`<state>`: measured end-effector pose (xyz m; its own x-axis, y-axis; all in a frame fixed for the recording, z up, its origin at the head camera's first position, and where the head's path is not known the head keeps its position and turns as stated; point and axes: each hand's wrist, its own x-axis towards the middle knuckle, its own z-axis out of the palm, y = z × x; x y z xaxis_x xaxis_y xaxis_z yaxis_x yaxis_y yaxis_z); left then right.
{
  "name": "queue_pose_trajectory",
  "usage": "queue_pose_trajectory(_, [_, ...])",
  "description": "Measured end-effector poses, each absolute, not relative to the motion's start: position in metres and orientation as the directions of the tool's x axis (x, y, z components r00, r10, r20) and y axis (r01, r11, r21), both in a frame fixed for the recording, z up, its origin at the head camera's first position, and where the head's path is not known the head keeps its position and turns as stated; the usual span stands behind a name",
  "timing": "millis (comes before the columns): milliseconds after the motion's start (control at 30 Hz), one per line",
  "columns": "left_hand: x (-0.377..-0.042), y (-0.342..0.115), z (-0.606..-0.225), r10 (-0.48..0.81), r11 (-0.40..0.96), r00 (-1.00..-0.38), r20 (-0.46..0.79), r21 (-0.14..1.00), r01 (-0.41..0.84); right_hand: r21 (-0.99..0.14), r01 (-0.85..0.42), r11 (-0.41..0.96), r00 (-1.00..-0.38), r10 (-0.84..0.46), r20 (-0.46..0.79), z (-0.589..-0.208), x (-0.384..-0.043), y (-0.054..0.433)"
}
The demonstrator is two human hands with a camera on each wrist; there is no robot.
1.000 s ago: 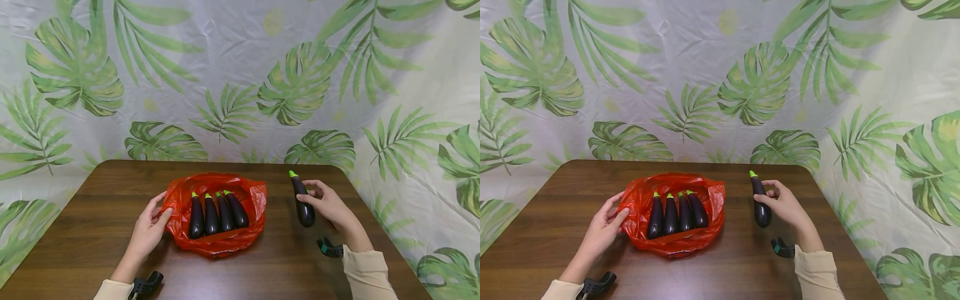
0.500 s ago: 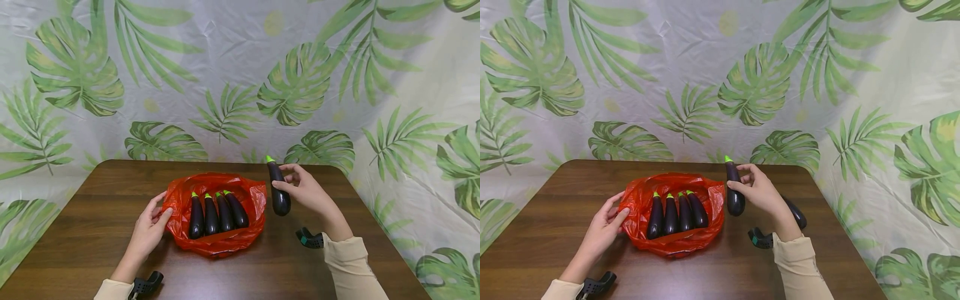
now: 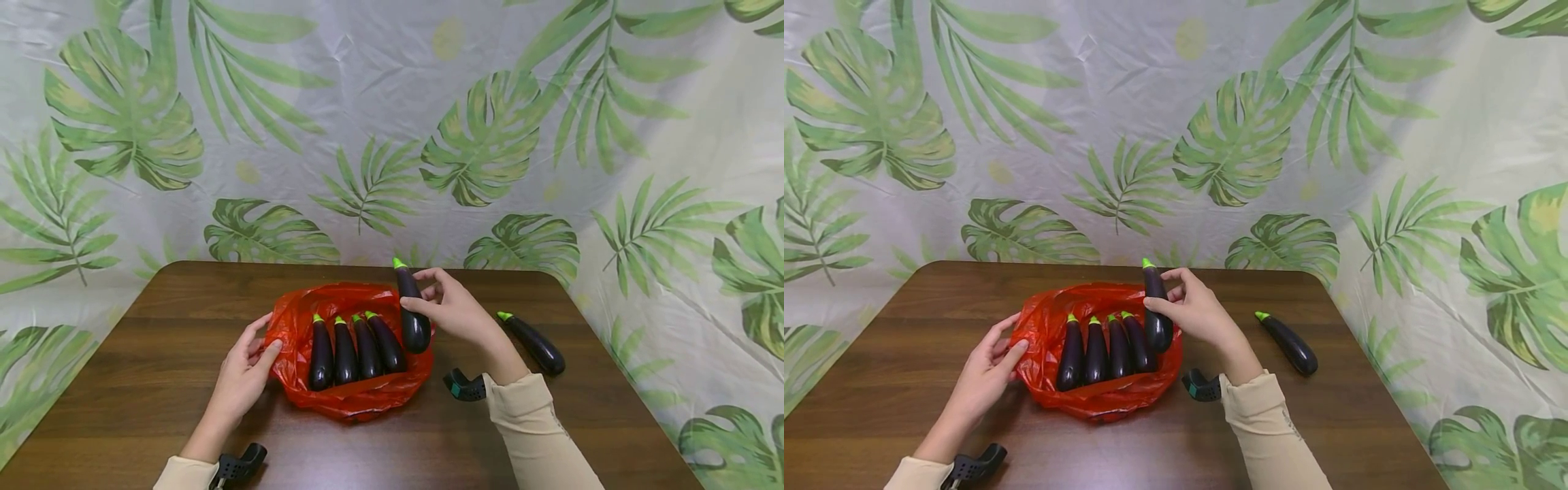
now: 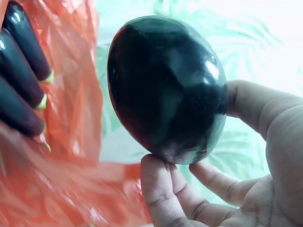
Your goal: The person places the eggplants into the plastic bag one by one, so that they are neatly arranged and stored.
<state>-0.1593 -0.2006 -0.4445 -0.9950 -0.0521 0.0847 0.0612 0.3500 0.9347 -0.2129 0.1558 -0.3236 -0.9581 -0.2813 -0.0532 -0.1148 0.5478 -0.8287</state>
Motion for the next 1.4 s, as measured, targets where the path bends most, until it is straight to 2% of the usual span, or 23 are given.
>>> queue_pose_trajectory(400, [-0.159, -0.2, -0.444, -0.053, 0.353, -0.994, 0.098, 0.933, 0.074, -0.797, -0.133, 0.589, -0.952, -0.299, -0.062, -0.329, -0.217, 0.124])
queue_pose_trajectory(900, [-0.158, -0.2, -0.444, -0.045, 0.341, -0.994, 0.097, 0.937, 0.076, -0.828, -0.126, 0.547, -0.94, -0.333, -0.077, -0.345, -0.221, 0.092])
queue_pose_trajectory(1400, [-0.158, -0.2, -0.444, -0.042, 0.342, -0.993, 0.11, 0.935, 0.089, -0.755, -0.11, 0.647, -0.908, -0.375, -0.189, -0.373, -0.228, 0.066])
